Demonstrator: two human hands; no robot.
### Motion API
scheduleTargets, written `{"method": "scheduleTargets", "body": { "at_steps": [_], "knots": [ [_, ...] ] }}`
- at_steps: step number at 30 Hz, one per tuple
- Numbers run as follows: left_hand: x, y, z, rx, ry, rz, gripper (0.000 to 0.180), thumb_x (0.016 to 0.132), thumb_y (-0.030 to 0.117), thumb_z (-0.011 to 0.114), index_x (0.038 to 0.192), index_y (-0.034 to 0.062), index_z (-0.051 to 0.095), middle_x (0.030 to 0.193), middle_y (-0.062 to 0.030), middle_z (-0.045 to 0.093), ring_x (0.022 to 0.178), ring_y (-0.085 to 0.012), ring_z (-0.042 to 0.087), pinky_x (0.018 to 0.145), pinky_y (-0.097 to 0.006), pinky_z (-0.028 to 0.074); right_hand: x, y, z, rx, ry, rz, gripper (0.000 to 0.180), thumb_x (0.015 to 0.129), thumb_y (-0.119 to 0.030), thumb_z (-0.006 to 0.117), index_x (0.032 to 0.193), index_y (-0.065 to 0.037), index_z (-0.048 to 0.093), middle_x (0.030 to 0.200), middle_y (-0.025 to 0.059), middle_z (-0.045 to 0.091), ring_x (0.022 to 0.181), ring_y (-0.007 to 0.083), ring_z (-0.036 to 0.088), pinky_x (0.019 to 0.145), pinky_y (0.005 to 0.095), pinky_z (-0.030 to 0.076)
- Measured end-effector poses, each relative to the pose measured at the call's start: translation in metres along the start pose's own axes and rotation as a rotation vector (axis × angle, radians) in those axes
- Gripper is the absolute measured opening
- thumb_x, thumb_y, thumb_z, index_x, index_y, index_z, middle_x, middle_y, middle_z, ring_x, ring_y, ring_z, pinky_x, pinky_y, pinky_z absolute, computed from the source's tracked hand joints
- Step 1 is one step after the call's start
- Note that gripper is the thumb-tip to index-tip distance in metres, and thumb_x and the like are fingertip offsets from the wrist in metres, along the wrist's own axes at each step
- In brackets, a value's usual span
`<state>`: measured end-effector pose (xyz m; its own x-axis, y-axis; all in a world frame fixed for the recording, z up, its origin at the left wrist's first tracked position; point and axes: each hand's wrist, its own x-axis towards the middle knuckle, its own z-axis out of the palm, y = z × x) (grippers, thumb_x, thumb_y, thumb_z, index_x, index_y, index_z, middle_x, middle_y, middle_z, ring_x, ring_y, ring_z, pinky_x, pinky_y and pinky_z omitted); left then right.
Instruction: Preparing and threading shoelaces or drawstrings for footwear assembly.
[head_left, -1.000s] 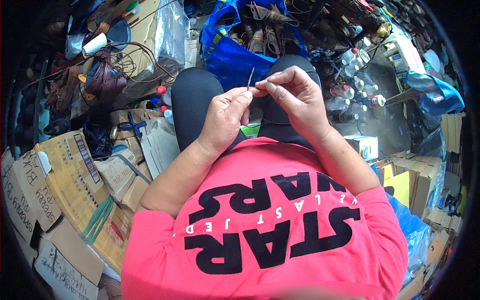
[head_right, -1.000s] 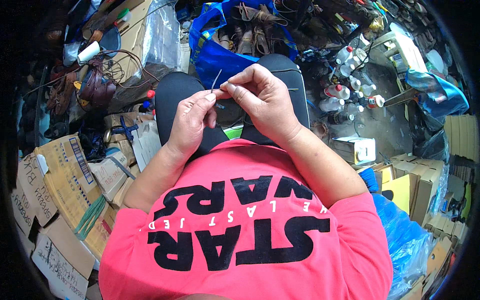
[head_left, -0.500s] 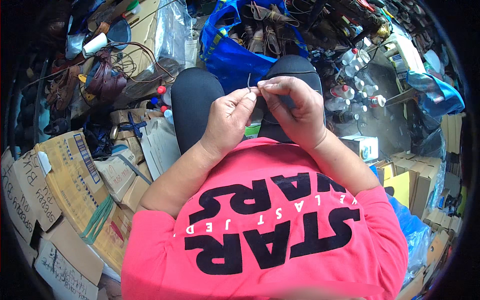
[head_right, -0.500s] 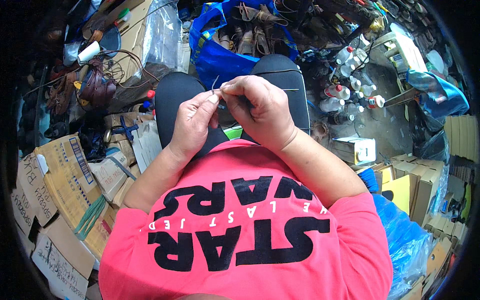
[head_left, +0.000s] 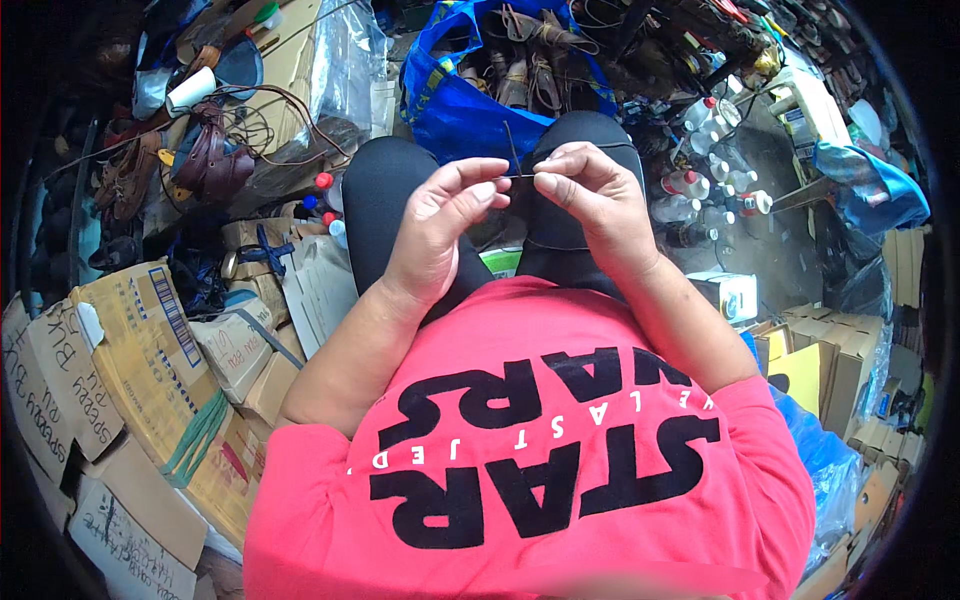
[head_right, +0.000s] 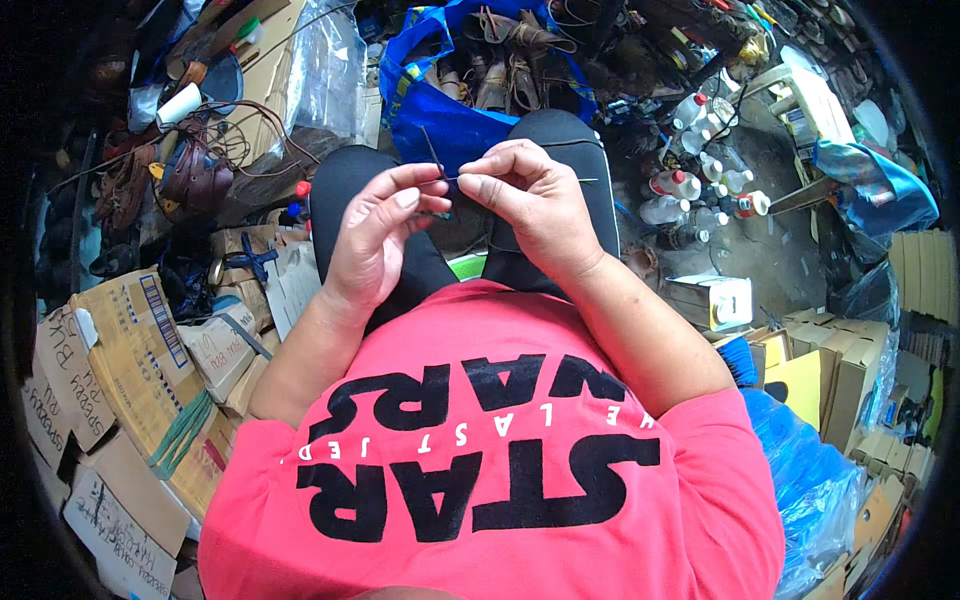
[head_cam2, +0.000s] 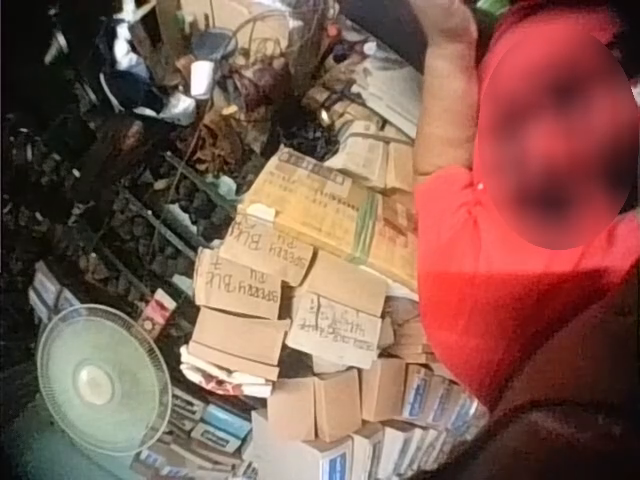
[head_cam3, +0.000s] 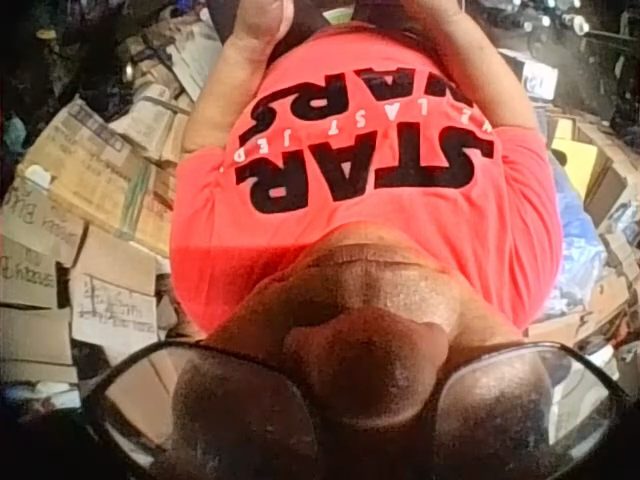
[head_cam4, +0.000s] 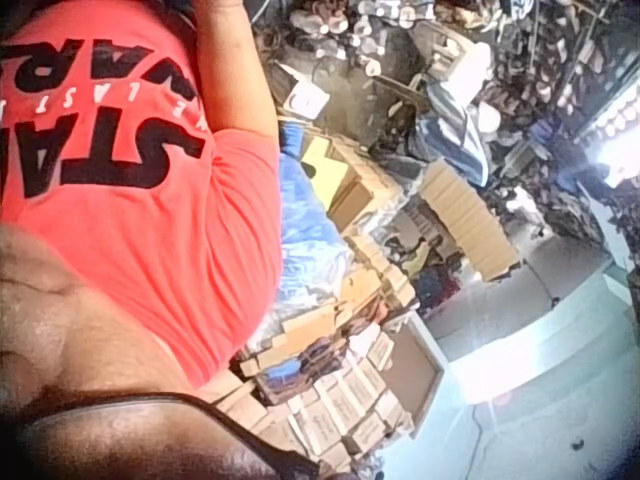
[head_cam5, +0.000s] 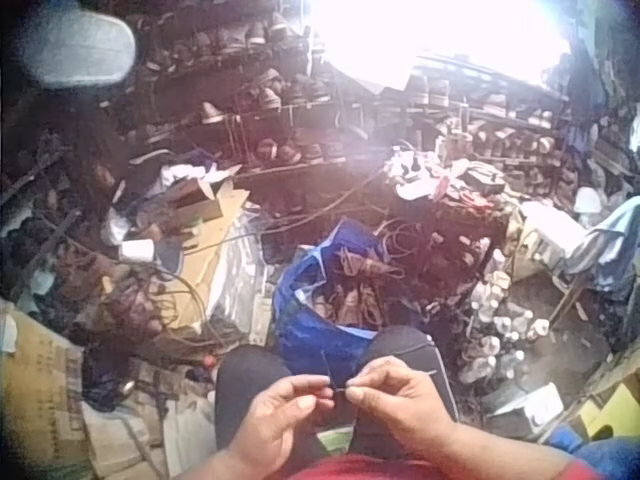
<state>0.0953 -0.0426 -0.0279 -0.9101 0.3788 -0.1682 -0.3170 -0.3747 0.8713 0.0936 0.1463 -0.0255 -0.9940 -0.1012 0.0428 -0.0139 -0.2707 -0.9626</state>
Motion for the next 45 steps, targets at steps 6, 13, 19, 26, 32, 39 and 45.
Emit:
{"method": "scheduleTargets", "body": {
  "at_steps": [6, 13, 19, 26, 32, 39, 45],
  "knots": [
    [0.002, 0.001, -0.001, 0.24, 0.093, 0.114, 0.012, 0.082, 0.003, 0.065, 0.094, 0.001, 0.065, 0.09, -0.0041, 0.065, 0.083, -0.0086, 0.059, 0.078, -0.022, 0.047, 0.001, -0.003, 0.002, -0.135, -0.074, 0.011, 0.009, 0.079, -0.007, 0.07, 0.084, 0.0, 0.066, 0.089, 0.0021, 0.056, 0.082, 0.01, 0.055, 0.077, 0.0229, 0.045],
    [0.001, -0.001, 0.001, 0.188, 0.113, 0.172, 0.01, 0.082, 0.002, 0.066, 0.091, 0.0018, 0.065, 0.085, -0.0022, 0.064, 0.079, -0.0072, 0.058, 0.074, -0.02, 0.046, 0.004, -0.004, -0.008, -0.39, -0.119, -0.119, 0.011, 0.08, -0.01, 0.07, 0.085, -0.001, 0.066, 0.083, 0.0008, 0.057, 0.077, 0.0079, 0.053, 0.068, 0.0229, 0.045],
    [0.0, -0.002, 0.008, 0.322, 0.096, 0.127, 0.005, 0.081, 0.004, 0.067, 0.086, 0.0021, 0.065, 0.082, -0.0012, 0.062, 0.078, -0.0078, 0.056, 0.072, -0.02, 0.044, 0.002, -0.007, 0.006, -0.069, -0.168, 0.068, 0.018, 0.083, -0.013, 0.067, 0.096, -0.001, 0.064, 0.091, 0.0015, 0.059, 0.083, 0.0083, 0.055, 0.073, 0.0233, 0.046],
    [-0.002, 0.0, 0.013, 0.801, 0.064, 0.468, 0.012, 0.074, 0.008, 0.073, 0.079, 0.0024, 0.065, 0.082, -0.0052, 0.061, 0.078, -0.0151, 0.056, 0.071, -0.027, 0.044, 0.004, -0.009, 0.014, 0.068, -0.184, 0.157, 0.023, 0.086, -0.014, 0.064, 0.103, 0.002, 0.062, 0.09, 0.0048, 0.065, 0.081, 0.0091, 0.058, 0.074, 0.0228, 0.048],
    [0.0, 0.018, 0.006, 0.932, 0.125, 0.605, 0.026, 0.07, 0.015, 0.077, 0.092, 0.0035, 0.067, 0.084, -0.0081, 0.065, 0.074, -0.0172, 0.061, 0.071, -0.029, 0.049, 0.002, -0.01, 0.011, -0.085, -0.15, 0.106, 0.019, 0.086, -0.015, 0.065, 0.096, 0.002, 0.065, 0.082, 0.0033, 0.065, 0.074, 0.007, 0.057, 0.067, 0.0215, 0.048],
    [0.001, 0.039, 0.005, 1.174, 0.001, 0.683, 0.019, 0.073, 0.002, 0.07, 0.093, 0.0048, 0.069, 0.089, -0.0093, 0.068, 0.081, -0.0198, 0.065, 0.075, -0.028, 0.048, 0.0, -0.013, 0.009, -0.487, -0.165, -0.04, 0.014, 0.082, -0.014, 0.068, 0.086, -0.001, 0.068, 0.075, 0.0038, 0.065, 0.068, 0.0082, 0.057, 0.061, 0.0235, 0.047],
    [0.002, 0.04, 0.003, 1.285, -0.074, 0.686, 0.015, 0.07, 0.003, 0.07, 0.085, 0.0058, 0.069, 0.085, -0.009, 0.068, 0.08, -0.0226, 0.065, 0.072, -0.031, 0.048, 0.002, -0.017, 0.009, -0.77, -0.201, -0.169, 0.012, 0.076, -0.015, 0.07, 0.081, -0.004, 0.069, 0.072, 0.0104, 0.064, 0.065, 0.0203, 0.06, 0.061, 0.03, 0.048]
  ]
}}
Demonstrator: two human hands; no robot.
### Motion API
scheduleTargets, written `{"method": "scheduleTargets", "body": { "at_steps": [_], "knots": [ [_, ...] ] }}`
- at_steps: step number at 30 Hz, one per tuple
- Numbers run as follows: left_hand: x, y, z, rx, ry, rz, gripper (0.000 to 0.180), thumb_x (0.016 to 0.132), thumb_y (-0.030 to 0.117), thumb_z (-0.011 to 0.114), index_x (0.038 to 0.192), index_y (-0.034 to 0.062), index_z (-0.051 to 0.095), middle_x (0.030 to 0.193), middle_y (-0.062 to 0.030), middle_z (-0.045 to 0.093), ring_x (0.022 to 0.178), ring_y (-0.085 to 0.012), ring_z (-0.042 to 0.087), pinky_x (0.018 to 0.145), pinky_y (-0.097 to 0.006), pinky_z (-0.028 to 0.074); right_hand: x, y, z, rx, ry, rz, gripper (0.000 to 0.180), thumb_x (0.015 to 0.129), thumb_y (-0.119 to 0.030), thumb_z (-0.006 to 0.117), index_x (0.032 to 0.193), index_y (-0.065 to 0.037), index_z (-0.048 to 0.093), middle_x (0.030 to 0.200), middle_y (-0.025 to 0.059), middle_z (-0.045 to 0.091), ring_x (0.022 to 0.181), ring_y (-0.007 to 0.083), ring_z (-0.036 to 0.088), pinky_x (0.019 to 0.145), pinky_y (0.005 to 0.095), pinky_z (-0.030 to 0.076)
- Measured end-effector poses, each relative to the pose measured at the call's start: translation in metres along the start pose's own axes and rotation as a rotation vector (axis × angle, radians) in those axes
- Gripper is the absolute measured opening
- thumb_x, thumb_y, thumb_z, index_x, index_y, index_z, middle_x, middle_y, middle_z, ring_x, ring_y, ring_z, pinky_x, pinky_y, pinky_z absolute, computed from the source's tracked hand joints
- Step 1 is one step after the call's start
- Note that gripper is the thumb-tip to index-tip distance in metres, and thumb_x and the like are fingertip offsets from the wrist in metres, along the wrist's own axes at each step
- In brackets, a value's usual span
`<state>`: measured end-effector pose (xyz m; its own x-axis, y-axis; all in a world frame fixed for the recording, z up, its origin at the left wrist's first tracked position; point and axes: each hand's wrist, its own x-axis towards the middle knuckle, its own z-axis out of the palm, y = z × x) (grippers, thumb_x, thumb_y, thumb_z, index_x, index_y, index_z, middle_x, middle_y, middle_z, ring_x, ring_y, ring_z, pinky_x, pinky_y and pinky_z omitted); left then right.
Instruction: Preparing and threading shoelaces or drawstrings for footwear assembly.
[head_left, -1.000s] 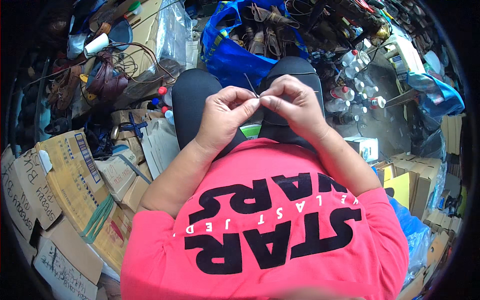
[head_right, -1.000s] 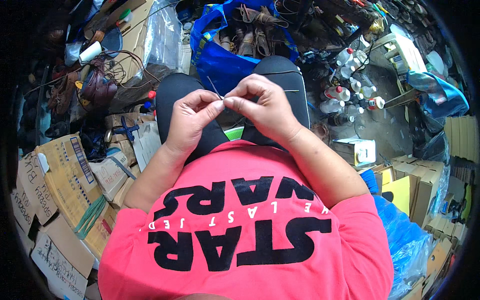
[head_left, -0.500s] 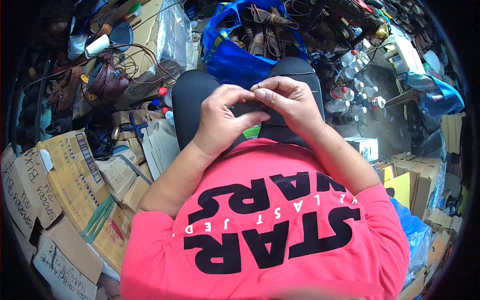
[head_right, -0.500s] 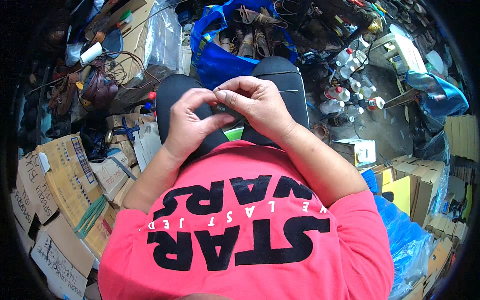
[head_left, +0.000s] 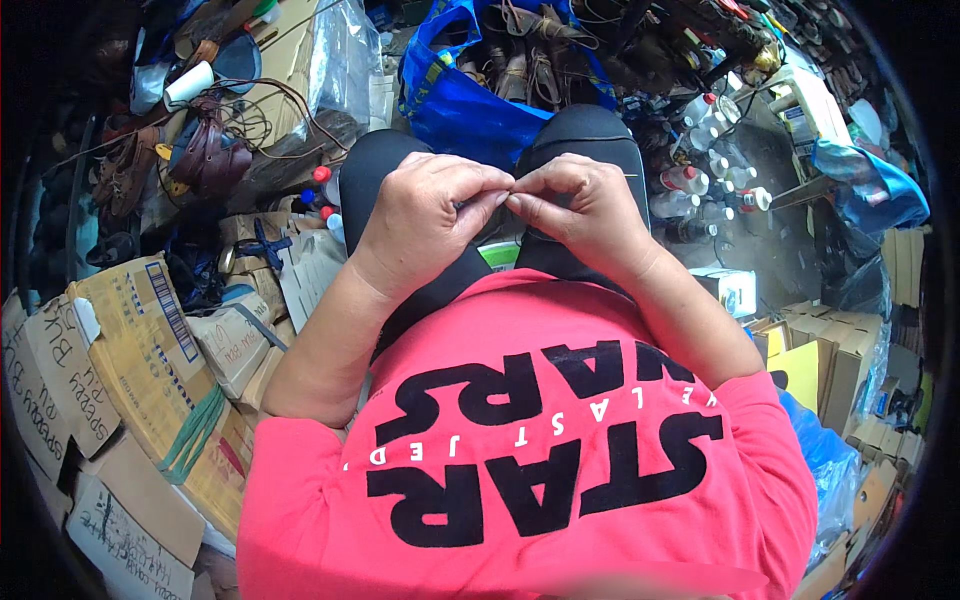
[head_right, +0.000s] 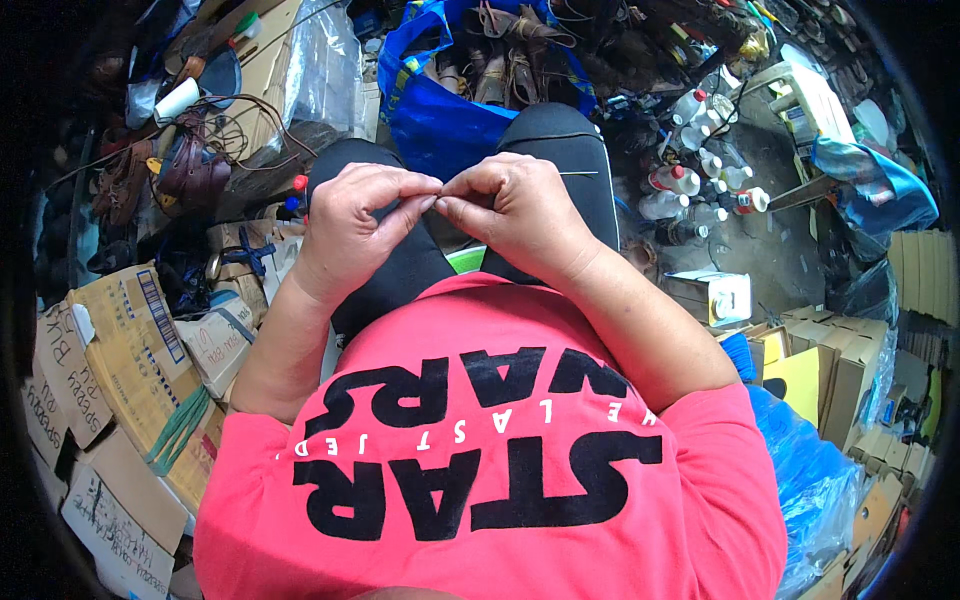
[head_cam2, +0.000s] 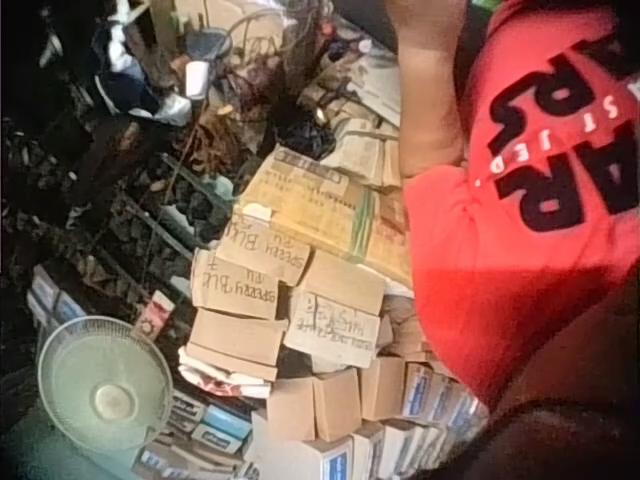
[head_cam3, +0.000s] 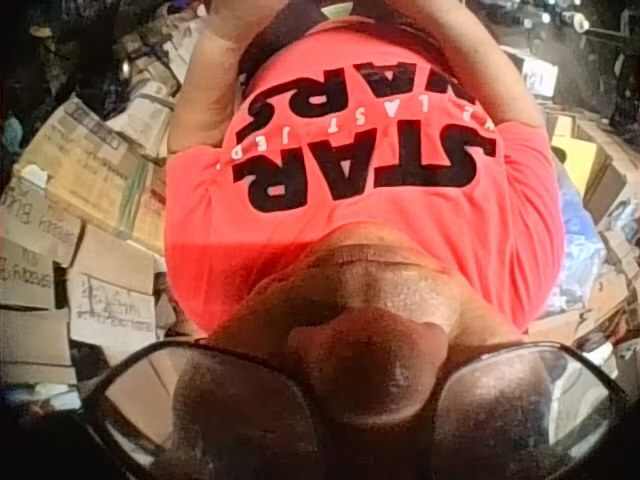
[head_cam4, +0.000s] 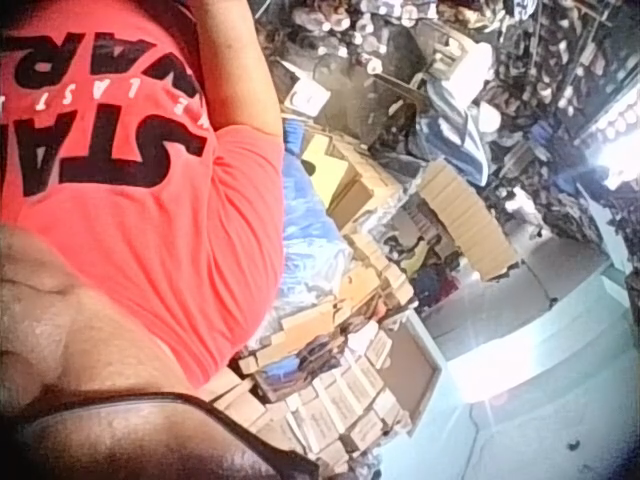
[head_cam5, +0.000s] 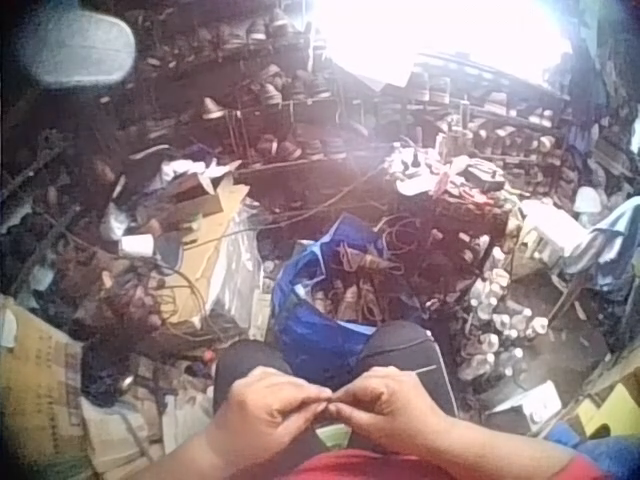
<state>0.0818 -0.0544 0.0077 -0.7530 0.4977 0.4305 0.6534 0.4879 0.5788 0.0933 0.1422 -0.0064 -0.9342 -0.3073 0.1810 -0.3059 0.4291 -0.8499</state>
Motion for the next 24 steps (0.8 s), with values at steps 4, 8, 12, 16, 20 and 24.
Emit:
{"method": "scheduleTargets", "body": {
  "at_steps": [4, 8, 12, 16, 20, 24],
  "knots": [
    [0.001, -0.002, 0.002, 0.084, 0.007, 0.103, 0.011, 0.068, 0.003, 0.07, 0.079, 0.0061, 0.066, 0.08, -0.0085, 0.066, 0.076, -0.0239, 0.063, 0.069, -0.033, 0.047, -0.001, -0.002, 0.001, -0.01, -0.021, 0.033, 0.013, 0.075, -0.016, 0.07, 0.078, -0.004, 0.068, 0.07, 0.0108, 0.063, 0.065, 0.0235, 0.06, 0.062, 0.0326, 0.048],
    [-0.003, 0.0, 0.011, 0.098, 0.062, 0.106, 0.012, 0.066, 0.002, 0.069, 0.076, 0.0059, 0.063, 0.074, -0.0074, 0.063, 0.072, -0.0244, 0.061, 0.067, -0.034, 0.046, -0.001, 0.0, 0.005, -0.029, -0.01, 0.004, 0.014, 0.074, -0.017, 0.07, 0.074, -0.003, 0.066, 0.069, 0.0107, 0.063, 0.064, 0.0238, 0.06, 0.061, 0.0331, 0.047],
    [-0.003, 0.002, 0.02, 0.088, 0.155, 0.037, 0.01, 0.065, 0.0, 0.065, 0.073, 0.0051, 0.061, 0.069, -0.0073, 0.059, 0.066, -0.0246, 0.058, 0.063, -0.033, 0.047, 0.0, 0.001, 0.011, -0.04, 0.066, -0.044, 0.015, 0.073, -0.016, 0.069, 0.071, -0.003, 0.064, 0.068, 0.0112, 0.061, 0.063, 0.0243, 0.059, 0.06, 0.0332, 0.046],
    [0.002, -0.015, 0.02, 0.192, 0.288, -0.127, 0.008, 0.065, -0.001, 0.063, 0.07, 0.0033, 0.059, 0.067, -0.0082, 0.057, 0.063, -0.0221, 0.057, 0.061, -0.03, 0.046, -0.004, -0.001, 0.011, 0.056, 0.047, 0.041, 0.014, 0.076, -0.015, 0.069, 0.074, -0.002, 0.065, 0.067, 0.0074, 0.062, 0.06, 0.0169, 0.058, 0.058, 0.0293, 0.046],
    [0.006, -0.015, 0.002, -0.277, 0.204, -0.324, 0.009, 0.078, 0.001, 0.065, 0.087, 0.0006, 0.066, 0.075, -0.0036, 0.062, 0.074, -0.0103, 0.06, 0.068, -0.023, 0.046, -0.004, 0.003, 0.012, 0.502, -0.022, 0.309, 0.014, 0.084, -0.013, 0.066, 0.082, 0.002, 0.066, 0.072, -0.0014, 0.062, 0.065, 0.0034, 0.052, 0.057, 0.0197, 0.043],
    [0.004, -0.012, 0.002, -0.669, -0.023, -0.46, 0.014, 0.08, 0.005, 0.068, 0.094, 0.0007, 0.068, 0.082, -0.0034, 0.063, 0.079, -0.0099, 0.059, 0.072, -0.022, 0.046, -0.006, 0.004, 0.012, 0.545, -0.01, 0.339, 0.016, 0.083, -0.015, 0.068, 0.085, 0.001, 0.067, 0.07, -0.0009, 0.062, 0.064, 0.0037, 0.051, 0.057, 0.0197, 0.043]
  ]
}}
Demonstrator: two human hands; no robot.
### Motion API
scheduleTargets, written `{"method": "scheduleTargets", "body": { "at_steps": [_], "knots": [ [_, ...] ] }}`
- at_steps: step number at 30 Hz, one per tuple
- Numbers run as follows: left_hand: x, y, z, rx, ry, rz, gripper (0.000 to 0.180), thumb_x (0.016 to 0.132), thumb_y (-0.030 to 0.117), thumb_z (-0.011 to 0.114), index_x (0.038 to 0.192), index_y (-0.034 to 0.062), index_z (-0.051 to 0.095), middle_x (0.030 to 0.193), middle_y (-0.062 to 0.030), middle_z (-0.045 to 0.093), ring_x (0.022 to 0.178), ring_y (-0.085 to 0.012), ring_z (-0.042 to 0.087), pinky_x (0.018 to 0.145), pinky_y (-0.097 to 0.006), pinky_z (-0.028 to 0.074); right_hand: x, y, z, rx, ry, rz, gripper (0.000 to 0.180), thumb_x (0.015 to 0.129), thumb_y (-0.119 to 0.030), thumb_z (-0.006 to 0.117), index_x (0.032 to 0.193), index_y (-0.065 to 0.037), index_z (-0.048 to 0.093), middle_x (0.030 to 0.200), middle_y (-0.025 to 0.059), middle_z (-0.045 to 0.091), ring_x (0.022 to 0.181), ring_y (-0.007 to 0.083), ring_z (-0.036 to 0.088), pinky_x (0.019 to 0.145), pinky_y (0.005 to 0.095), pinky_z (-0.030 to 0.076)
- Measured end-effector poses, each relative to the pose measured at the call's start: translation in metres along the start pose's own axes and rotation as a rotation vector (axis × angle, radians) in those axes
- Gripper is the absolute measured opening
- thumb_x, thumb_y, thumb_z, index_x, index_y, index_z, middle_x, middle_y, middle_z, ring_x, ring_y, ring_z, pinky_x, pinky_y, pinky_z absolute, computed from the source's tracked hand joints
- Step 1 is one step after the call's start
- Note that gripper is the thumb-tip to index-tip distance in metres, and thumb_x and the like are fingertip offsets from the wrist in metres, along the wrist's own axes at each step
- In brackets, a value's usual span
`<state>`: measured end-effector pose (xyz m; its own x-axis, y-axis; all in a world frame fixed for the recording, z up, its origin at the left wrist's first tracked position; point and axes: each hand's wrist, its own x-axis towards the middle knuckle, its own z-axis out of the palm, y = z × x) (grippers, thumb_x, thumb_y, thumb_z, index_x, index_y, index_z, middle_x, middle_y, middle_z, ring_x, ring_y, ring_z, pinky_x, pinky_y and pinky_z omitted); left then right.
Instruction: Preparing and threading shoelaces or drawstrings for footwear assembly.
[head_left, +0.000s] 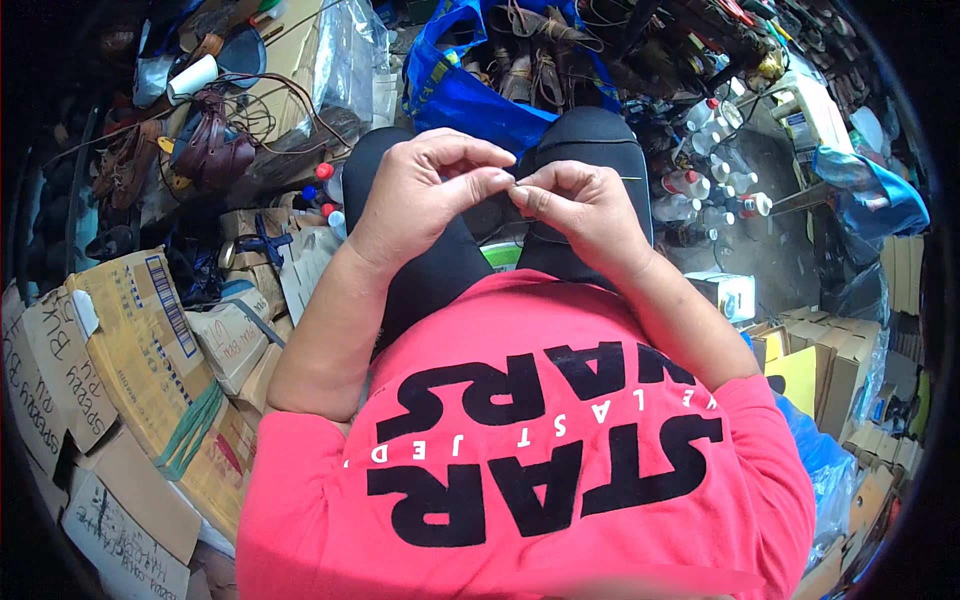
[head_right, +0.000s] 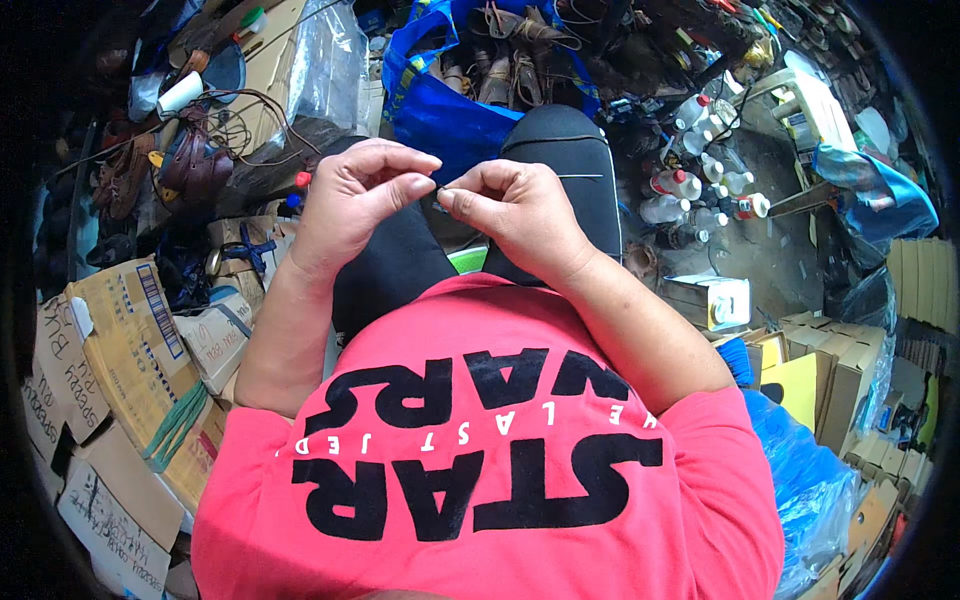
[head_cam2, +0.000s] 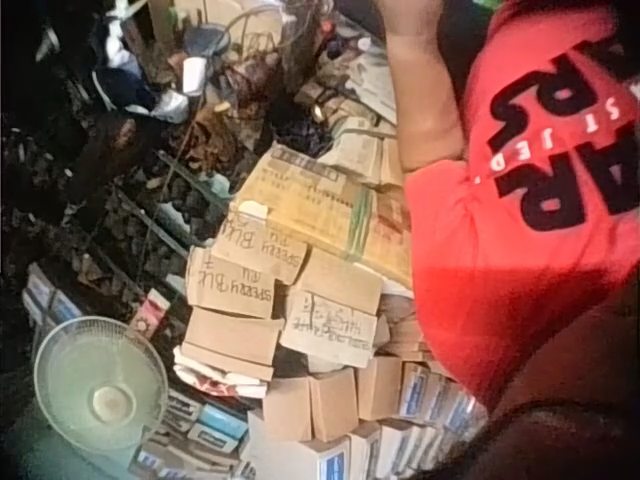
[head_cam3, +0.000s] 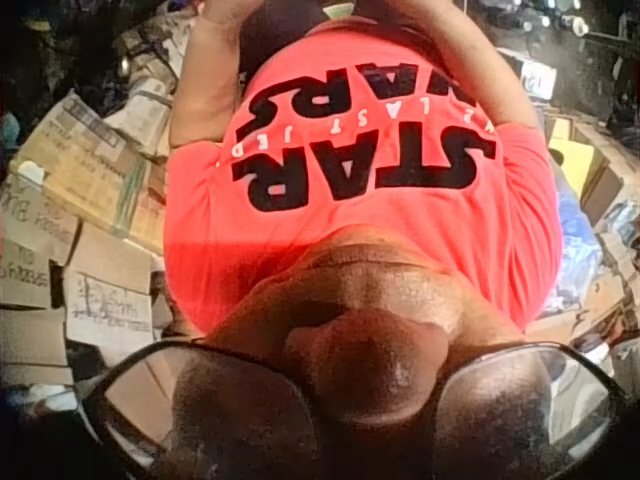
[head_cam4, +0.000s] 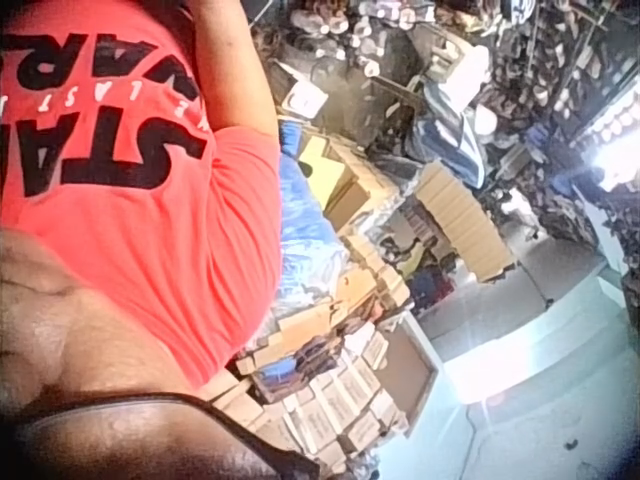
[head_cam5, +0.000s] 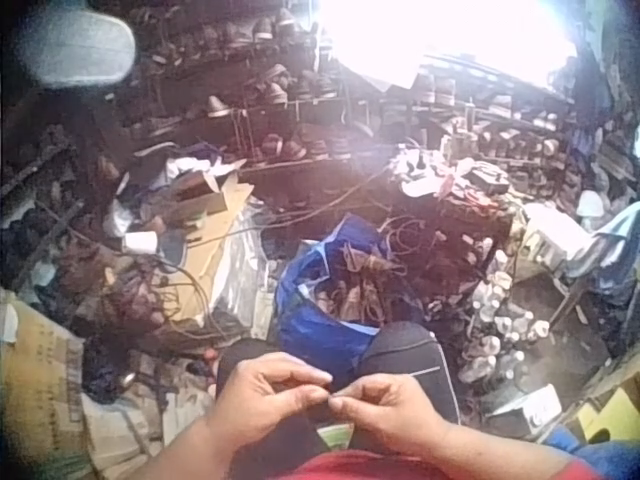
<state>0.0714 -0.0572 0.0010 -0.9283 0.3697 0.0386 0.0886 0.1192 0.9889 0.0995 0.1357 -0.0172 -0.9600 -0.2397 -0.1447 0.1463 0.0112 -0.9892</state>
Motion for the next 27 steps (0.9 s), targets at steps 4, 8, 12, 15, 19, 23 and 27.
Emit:
{"method": "scheduleTargets", "body": {
  "at_steps": [4, 8, 12, 15, 19, 23, 27],
  "knots": [
    [0.0, 0.002, 0.002, 0.171, -0.055, 0.073, 0.015, 0.079, 0.006, 0.068, 0.093, 0.0008, 0.068, 0.085, -0.0041, 0.062, 0.078, -0.0093, 0.056, 0.071, -0.022, 0.045, 0.001, 0.0, -0.001, -0.036, -0.005, -0.012, 0.016, 0.083, -0.015, 0.068, 0.085, 0.001, 0.067, 0.069, -0.0014, 0.061, 0.064, 0.0035, 0.051, 0.056, 0.0199, 0.043],
    [0.0, 0.001, 0.002, 0.366, 0.037, 0.215, 0.012, 0.081, 0.006, 0.066, 0.092, 0.0013, 0.067, 0.087, -0.0036, 0.06, 0.075, -0.0091, 0.054, 0.068, -0.021, 0.043, 0.001, -0.001, -0.001, -0.107, -0.007, -0.061, 0.015, 0.083, -0.016, 0.067, 0.086, 0.0, 0.067, 0.071, -0.0019, 0.061, 0.065, 0.0033, 0.051, 0.057, 0.0194, 0.042],
    [-0.001, -0.004, 0.003, 0.173, 0.071, 0.144, 0.011, 0.082, 0.005, 0.065, 0.092, 0.0018, 0.068, 0.087, -0.0029, 0.059, 0.074, -0.0091, 0.054, 0.068, -0.021, 0.044, 0.001, 0.001, -0.004, -0.101, 0.019, -0.093, 0.016, 0.084, -0.015, 0.067, 0.088, 0.0, 0.067, 0.073, -0.0016, 0.061, 0.066, 0.0033, 0.05, 0.057, 0.019, 0.042],
    [-0.001, -0.006, 0.005, 0.1, 0.075, 0.185, 0.011, 0.081, 0.006, 0.066, 0.092, 0.0016, 0.068, 0.088, -0.0036, 0.06, 0.075, -0.0093, 0.055, 0.069, -0.021, 0.044, 0.001, -0.001, -0.003, -0.115, 0.013, -0.087, 0.017, 0.084, -0.016, 0.067, 0.088, 0.001, 0.067, 0.073, -0.001, 0.061, 0.065, 0.0034, 0.05, 0.057, 0.0191, 0.042],
    [-0.002, -0.001, 0.008, 0.174, 0.025, 0.164, 0.011, 0.079, 0.007, 0.069, 0.088, 0.0009, 0.068, 0.091, -0.0052, 0.062, 0.079, -0.0105, 0.057, 0.07, -0.022, 0.045, 0.0, -0.001, -0.004, -0.145, 0.0, -0.083, 0.017, 0.084, -0.017, 0.067, 0.088, 0.0, 0.067, 0.073, -0.0008, 0.062, 0.066, 0.0035, 0.05, 0.057, 0.0193, 0.042],
    [0.0, -0.001, 0.008, 0.341, -0.003, 0.254, 0.006, 0.079, 0.006, 0.068, 0.082, 0.0004, 0.066, 0.087, -0.0045, 0.061, 0.077, -0.0103, 0.056, 0.068, -0.022, 0.044, 0.0, -0.002, -0.003, -0.176, -0.002, -0.106, 0.018, 0.084, -0.017, 0.067, 0.088, 0.0, 0.067, 0.073, -0.0012, 0.061, 0.066, 0.0034, 0.05, 0.058, 0.0198, 0.042],
    [-0.001, -0.008, 0.017, 0.254, 0.126, 0.287, 0.007, 0.077, 0.006, 0.068, 0.078, 0.001, 0.063, 0.075, -0.0055, 0.059, 0.068, -0.013, 0.056, 0.06, -0.026, 0.044, 0.001, -0.003, -0.003, -0.064, -0.054, -0.097, 0.02, 0.084, -0.016, 0.068, 0.096, -0.001, 0.066, 0.077, -0.0015, 0.061, 0.069, 0.0037, 0.051, 0.061, 0.0202, 0.044]
  ]
}}
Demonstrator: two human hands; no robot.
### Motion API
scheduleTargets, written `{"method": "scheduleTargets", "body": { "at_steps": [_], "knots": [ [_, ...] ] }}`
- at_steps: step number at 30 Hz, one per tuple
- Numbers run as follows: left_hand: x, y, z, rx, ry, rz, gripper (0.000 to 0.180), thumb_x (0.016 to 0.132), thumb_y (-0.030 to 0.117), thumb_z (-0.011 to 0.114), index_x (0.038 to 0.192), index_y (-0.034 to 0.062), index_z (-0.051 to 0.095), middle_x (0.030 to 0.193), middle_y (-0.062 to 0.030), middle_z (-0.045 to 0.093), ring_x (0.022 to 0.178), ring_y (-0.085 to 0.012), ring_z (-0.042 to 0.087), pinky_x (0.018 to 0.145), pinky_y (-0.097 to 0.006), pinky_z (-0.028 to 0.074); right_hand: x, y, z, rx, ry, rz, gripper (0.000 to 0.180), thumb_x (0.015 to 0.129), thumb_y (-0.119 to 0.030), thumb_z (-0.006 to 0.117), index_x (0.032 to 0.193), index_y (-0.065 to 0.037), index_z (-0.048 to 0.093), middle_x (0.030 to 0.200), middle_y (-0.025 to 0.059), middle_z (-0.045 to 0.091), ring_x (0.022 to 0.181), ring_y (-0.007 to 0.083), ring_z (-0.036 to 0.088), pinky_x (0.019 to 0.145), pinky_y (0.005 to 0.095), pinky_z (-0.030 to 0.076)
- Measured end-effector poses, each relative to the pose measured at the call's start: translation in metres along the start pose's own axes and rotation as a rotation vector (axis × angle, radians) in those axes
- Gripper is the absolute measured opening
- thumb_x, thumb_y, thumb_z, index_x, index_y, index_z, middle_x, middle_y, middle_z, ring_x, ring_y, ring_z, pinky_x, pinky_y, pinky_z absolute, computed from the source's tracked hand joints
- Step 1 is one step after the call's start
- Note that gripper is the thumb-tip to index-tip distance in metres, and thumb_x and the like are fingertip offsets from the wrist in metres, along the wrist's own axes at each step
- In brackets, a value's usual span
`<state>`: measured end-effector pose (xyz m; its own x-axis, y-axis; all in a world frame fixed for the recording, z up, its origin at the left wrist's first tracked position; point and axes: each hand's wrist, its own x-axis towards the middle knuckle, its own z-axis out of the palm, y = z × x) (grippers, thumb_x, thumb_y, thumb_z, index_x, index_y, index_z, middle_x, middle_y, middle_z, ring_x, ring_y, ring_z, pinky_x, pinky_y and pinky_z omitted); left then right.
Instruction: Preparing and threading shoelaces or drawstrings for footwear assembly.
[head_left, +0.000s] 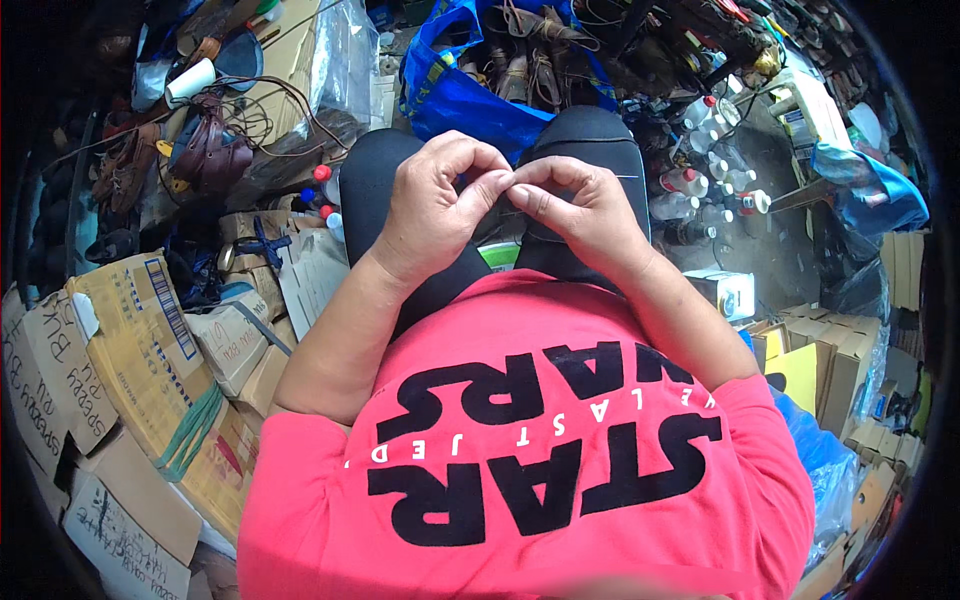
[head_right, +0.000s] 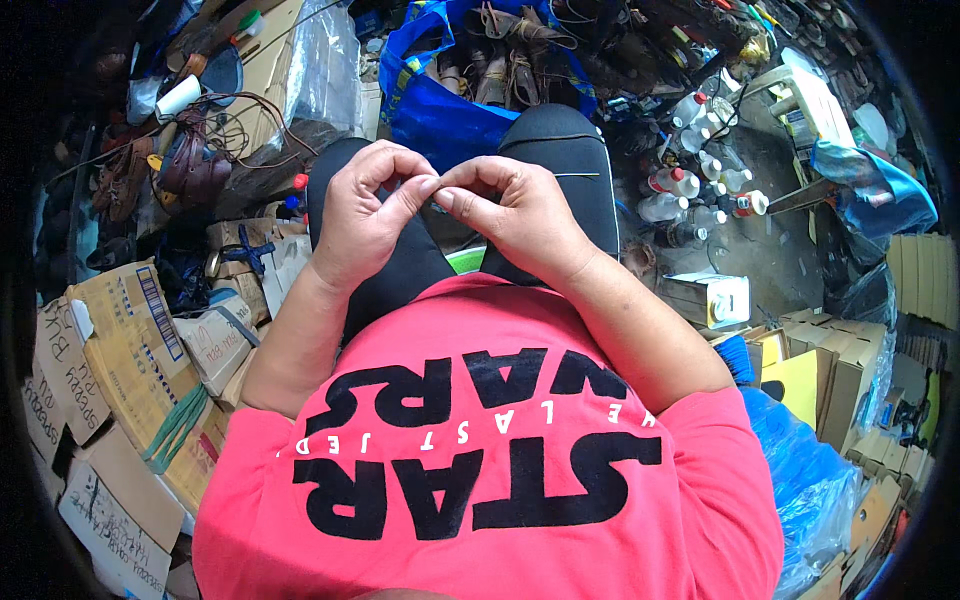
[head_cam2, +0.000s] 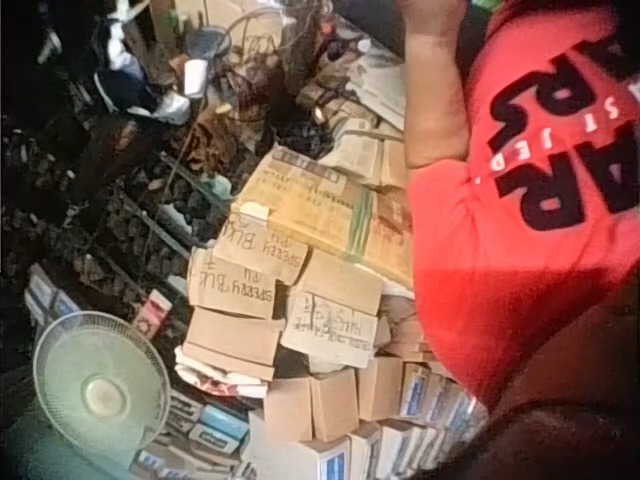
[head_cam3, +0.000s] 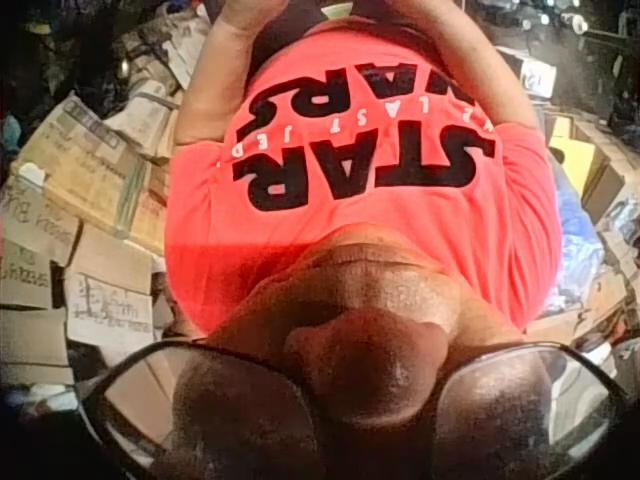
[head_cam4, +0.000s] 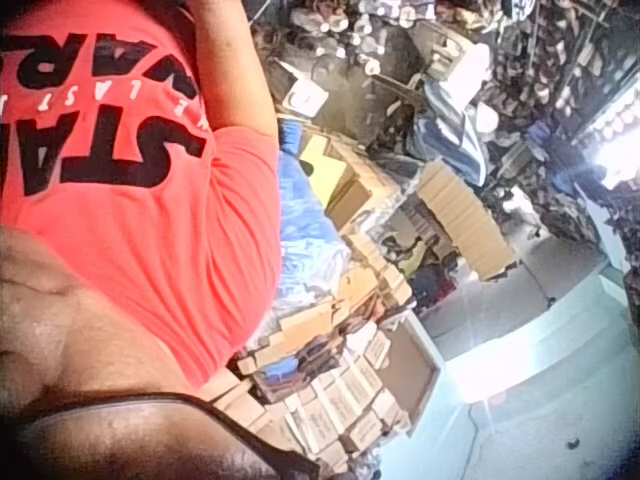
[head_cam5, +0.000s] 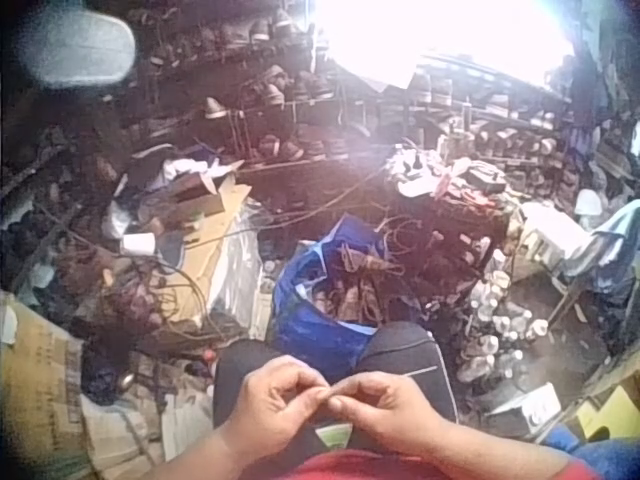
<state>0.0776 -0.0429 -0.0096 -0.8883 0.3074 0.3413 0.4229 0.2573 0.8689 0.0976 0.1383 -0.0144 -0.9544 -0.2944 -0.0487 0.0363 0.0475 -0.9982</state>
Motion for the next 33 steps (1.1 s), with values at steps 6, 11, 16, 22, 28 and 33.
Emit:
{"method": "scheduleTargets", "body": {
  "at_steps": [6, 11, 16, 22, 28, 33],
  "knots": [
    [-0.007, 0.0, 0.007, -0.18, 0.068, -0.211, 0.01, 0.082, 0.009, 0.067, 0.078, 0.0014, 0.062, 0.074, -0.0008, 0.054, 0.067, -0.0066, 0.052, 0.059, -0.021, 0.042, -0.002, 0.002, -0.001, 0.234, 0.018, 0.005, 0.029, 0.081, -0.015, 0.071, 0.105, -0.001, 0.063, 0.083, -0.0002, 0.062, 0.075, 0.005, 0.055, 0.068, 0.0204, 0.046],
    [-0.01, 0.002, 0.013, -0.245, 0.075, -0.228, 0.011, 0.083, 0.01, 0.066, 0.078, 0.0011, 0.061, 0.075, 0.0001, 0.054, 0.067, -0.0054, 0.05, 0.061, -0.02, 0.043, 0.0, 0.003, -0.004, 0.094, 0.082, -0.021, 0.026, 0.081, -0.014, 0.07, 0.103, -0.001, 0.064, 0.081, -0.0004, 0.062, 0.075, 0.0046, 0.054, 0.067, 0.0199, 0.046],
    [-0.013, -0.004, 0.018, -0.364, 0.033, -0.275, 0.008, 0.086, 0.01, 0.062, 0.084, 0.0025, 0.06, 0.076, 0.001, 0.054, 0.067, -0.0042, 0.049, 0.061, -0.019, 0.042, 0.001, 0.009, -0.007, 0.093, 0.018, -0.065, 0.013, 0.086, -0.013, 0.064, 0.091, -0.001, 0.062, 0.08, -0.0015, 0.058, 0.07, 0.0043, 0.05, 0.061, 0.0194, 0.042],
    [-0.013, -0.008, 0.02, -0.84, -0.085, -0.422, 0.01, 0.09, 0.014, 0.058, 0.09, 0.0041, 0.057, 0.079, 0.0009, 0.055, 0.072, -0.0075, 0.049, 0.068, -0.021, 0.041, 0.002, 0.007, -0.01, 0.214, -0.118, -0.002, 0.013, 0.091, -0.014, 0.057, 0.092, -0.001, 0.056, 0.083, -0.0005, 0.057, 0.076, 0.0056, 0.051, 0.068, 0.0196, 0.043],
    [-0.012, -0.008, 0.022, -1.156, -0.154, -0.549, 0.012, 0.09, 0.016, 0.057, 0.09, 0.0048, 0.058, 0.079, 0.0005, 0.054, 0.072, -0.0095, 0.049, 0.068, -0.023, 0.041, 0.004, 0.013, -0.011, 0.434, -0.202, -0.005, 0.016, 0.092, -0.017, 0.055, 0.094, -0.002, 0.054, 0.085, 0.0005, 0.056, 0.081, 0.008, 0.055, 0.076, 0.0221, 0.045],
    [-0.01, -0.012, 0.018, -1.289, -0.22, -0.595, 0.014, 0.09, 0.018, 0.057, 0.091, 0.0045, 0.058, 0.08, -0.0008, 0.056, 0.072, -0.0103, 0.051, 0.069, -0.024, 0.042, 0.003, 0.009, -0.01, 0.507, -0.231, 0.013, 0.016, 0.092, -0.018, 0.055, 0.094, -0.003, 0.054, 0.087, -0.0007, 0.056, 0.082, 0.0069, 0.054, 0.076, 0.0212, 0.044]
  ]
}}
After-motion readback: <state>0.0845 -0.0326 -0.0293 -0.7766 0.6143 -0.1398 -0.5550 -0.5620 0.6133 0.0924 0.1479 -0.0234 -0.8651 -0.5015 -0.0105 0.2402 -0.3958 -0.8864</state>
